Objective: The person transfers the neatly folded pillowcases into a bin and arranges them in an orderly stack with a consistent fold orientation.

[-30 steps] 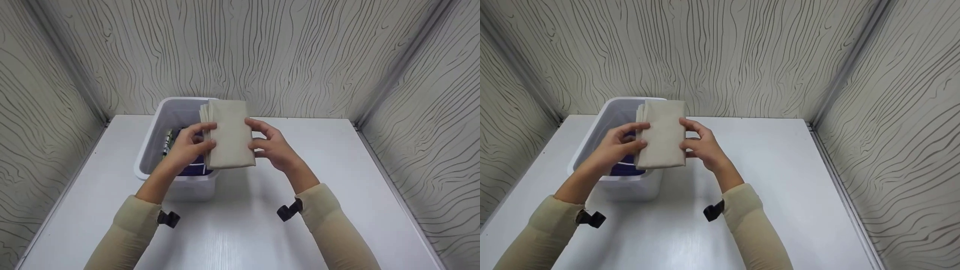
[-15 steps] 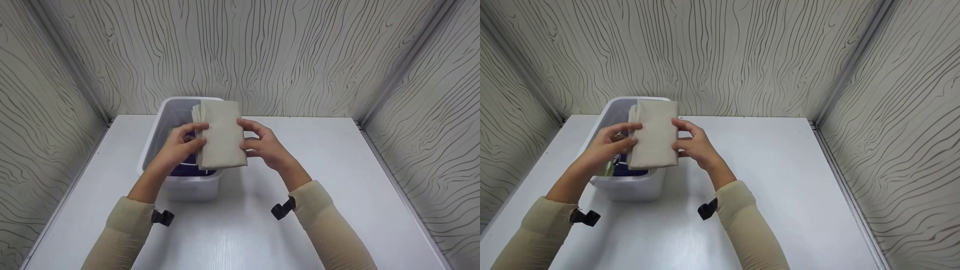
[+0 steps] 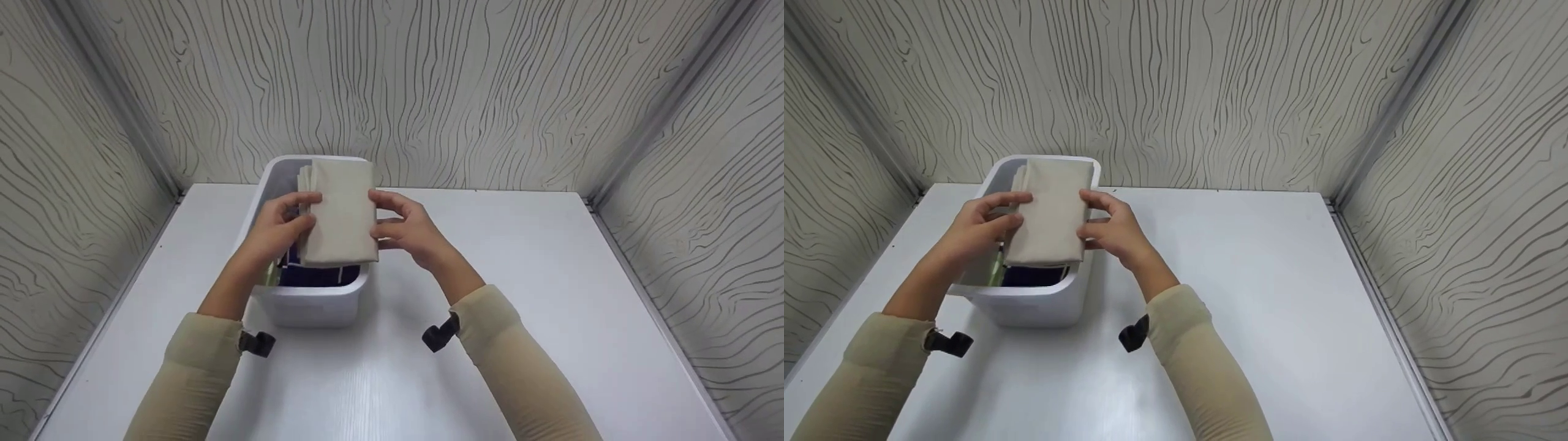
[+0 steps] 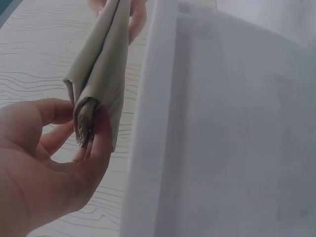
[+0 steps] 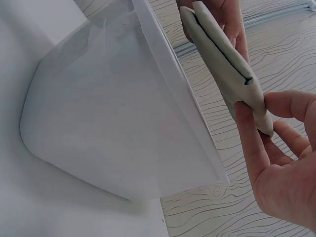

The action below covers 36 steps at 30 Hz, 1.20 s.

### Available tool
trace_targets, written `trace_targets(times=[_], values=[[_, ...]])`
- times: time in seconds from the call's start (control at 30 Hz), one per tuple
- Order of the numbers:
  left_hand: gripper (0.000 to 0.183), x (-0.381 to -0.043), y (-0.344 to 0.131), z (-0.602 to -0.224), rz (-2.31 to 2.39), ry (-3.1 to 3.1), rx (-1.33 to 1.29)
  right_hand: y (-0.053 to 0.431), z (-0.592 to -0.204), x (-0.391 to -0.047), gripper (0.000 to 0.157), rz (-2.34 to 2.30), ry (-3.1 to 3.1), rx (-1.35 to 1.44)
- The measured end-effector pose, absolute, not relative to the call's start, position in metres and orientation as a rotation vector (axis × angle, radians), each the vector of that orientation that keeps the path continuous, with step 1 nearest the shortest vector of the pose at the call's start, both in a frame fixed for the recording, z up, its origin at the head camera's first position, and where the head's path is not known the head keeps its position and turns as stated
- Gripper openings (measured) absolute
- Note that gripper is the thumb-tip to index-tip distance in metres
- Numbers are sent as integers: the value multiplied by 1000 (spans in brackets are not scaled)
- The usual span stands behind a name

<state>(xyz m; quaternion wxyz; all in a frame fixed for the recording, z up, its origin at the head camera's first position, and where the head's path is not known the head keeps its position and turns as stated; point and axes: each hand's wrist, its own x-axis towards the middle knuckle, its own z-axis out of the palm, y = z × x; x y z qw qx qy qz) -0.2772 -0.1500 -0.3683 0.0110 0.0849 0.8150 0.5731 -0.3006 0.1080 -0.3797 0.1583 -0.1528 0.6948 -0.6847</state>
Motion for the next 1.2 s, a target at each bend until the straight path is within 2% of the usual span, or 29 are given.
trace_targets(times=[0.53, 0.73, 1.0, 1.2], values=[[41, -284, -168, -370, 1736, 2616, 163, 76, -380, -306, 61, -1920, 2139, -368], [42, -273, -164, -357, 1729, 2626, 119, 71, -381, -306, 60, -1887, 2184, -364], [53, -281, -172, -376, 1577, 2664, 92, 84, -389, -305, 48, -1841, 2411, -387], [55, -277, -173, -377, 1536, 2707, 30, 103, -388, -304, 47, -1903, 2354, -388]])
